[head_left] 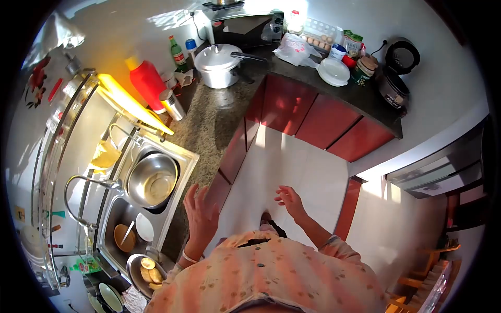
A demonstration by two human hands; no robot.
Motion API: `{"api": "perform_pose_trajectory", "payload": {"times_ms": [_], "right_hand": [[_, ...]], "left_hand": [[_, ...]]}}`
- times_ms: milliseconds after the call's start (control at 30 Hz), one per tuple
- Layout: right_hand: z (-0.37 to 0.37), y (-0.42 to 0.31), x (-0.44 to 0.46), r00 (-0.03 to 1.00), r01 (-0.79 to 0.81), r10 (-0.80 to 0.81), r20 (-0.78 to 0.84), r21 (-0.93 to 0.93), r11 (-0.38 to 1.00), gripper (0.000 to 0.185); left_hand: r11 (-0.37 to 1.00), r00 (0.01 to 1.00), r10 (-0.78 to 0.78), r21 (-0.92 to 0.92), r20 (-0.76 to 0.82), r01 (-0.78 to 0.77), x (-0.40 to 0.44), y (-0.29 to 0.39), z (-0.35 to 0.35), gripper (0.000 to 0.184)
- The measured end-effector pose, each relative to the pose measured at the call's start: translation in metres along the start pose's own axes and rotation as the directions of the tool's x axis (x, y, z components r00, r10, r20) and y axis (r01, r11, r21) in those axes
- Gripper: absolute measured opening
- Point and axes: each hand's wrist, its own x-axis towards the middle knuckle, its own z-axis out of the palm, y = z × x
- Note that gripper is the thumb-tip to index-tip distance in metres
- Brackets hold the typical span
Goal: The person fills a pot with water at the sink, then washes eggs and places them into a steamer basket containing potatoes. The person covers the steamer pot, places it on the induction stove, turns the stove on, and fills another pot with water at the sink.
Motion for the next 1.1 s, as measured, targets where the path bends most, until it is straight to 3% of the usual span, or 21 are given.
{"api": "perform_pose_trajectory", "payload": {"times_ms": [100,333,533,600,667,867,933,1000,1100], "right_hand": [[-0.048,-0.005,0.018,0.991,0.01,-0.011,-0.135,-0.009,1.0,0.032],[-0.093,-0.041,0.11,0.995,-0.014,0.011,-0.096,-0.032,0.999,0.03],[-0.133,-0.114,0.233,0.991,0.116,-0.123,-0.057,-0.113,0.987,0.031],[-0.151,-0.14,0.265,0.989,0.11,-0.114,-0.099,-0.045,0.993,0.031],[-0.174,-0.153,0.298,0.96,0.218,-0.228,-0.162,-0.077,0.973,0.031],[-0.264,-0.187,0.364,0.907,0.213,-0.229,-0.354,-0.084,0.973,0.029],[-0.307,-0.193,0.395,0.871,0.158,-0.262,-0.416,-0.269,0.95,0.031],[-0.35,-0.203,0.447,0.82,0.268,-0.363,-0.443,-0.263,0.927,0.032],[-0.401,-0.267,0.522,0.722,0.302,-0.603,-0.339,-0.629,0.716,0.032]], "left_hand": [[0.993,0.987,0.116,-0.031,0.107,-0.114,0.048,0.032,0.038,0.056],[0.987,0.968,0.116,-0.136,0.224,-0.087,0.13,0.041,0.113,0.055],[0.965,0.975,0.181,-0.213,0.129,-0.151,0.236,0.026,0.169,0.051],[0.937,0.974,0.205,-0.307,0.091,-0.169,0.278,0.027,0.178,0.048],[0.923,0.959,0.273,-0.301,0.073,-0.24,0.323,0.031,0.185,0.048],[0.893,0.925,0.375,-0.291,0.056,-0.344,0.431,0.049,0.199,0.044],[0.895,0.927,0.374,-0.269,0.019,-0.355,0.458,0.056,0.211,0.043],[0.914,0.943,0.333,-0.255,0.024,-0.316,0.476,0.063,0.225,0.042],[0.955,0.971,0.238,-0.185,0.019,-0.231,0.494,0.069,0.255,0.041]]}}
